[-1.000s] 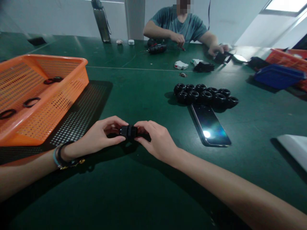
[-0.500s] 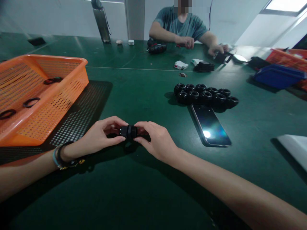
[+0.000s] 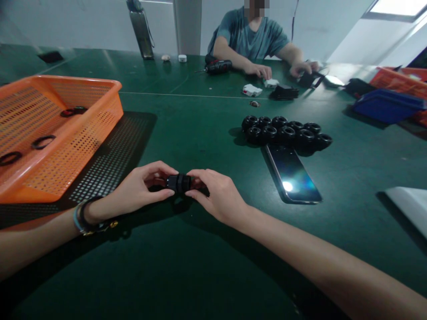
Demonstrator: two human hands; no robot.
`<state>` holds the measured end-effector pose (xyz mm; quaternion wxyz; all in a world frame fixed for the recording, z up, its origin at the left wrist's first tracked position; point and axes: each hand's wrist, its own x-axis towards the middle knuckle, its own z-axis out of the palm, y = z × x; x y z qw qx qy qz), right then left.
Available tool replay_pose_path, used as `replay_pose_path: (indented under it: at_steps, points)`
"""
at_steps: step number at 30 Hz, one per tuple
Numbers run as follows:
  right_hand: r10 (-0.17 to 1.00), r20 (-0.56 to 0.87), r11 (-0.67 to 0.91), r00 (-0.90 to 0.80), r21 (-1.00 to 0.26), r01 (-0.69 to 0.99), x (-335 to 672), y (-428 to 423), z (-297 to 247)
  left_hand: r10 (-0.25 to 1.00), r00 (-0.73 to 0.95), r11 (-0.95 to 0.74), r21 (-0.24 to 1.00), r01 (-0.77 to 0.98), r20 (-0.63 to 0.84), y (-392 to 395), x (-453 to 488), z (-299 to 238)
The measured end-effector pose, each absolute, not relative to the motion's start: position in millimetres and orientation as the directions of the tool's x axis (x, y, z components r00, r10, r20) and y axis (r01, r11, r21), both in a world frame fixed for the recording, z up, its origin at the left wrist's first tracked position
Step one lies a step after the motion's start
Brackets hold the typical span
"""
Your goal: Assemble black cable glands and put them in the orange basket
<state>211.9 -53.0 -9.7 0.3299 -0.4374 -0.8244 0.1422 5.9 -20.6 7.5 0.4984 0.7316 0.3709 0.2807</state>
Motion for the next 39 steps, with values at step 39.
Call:
replay_pose_path:
  at_steps: [39]
  points:
    - [0.808, 0.417, 0.588, -0.416, -0.535, 0.607, 209.9, -53.9, -8.6, 0.818, 0.573, -0.236, 0.935, 0.266, 0.043, -21.0, 6.4, 8.2]
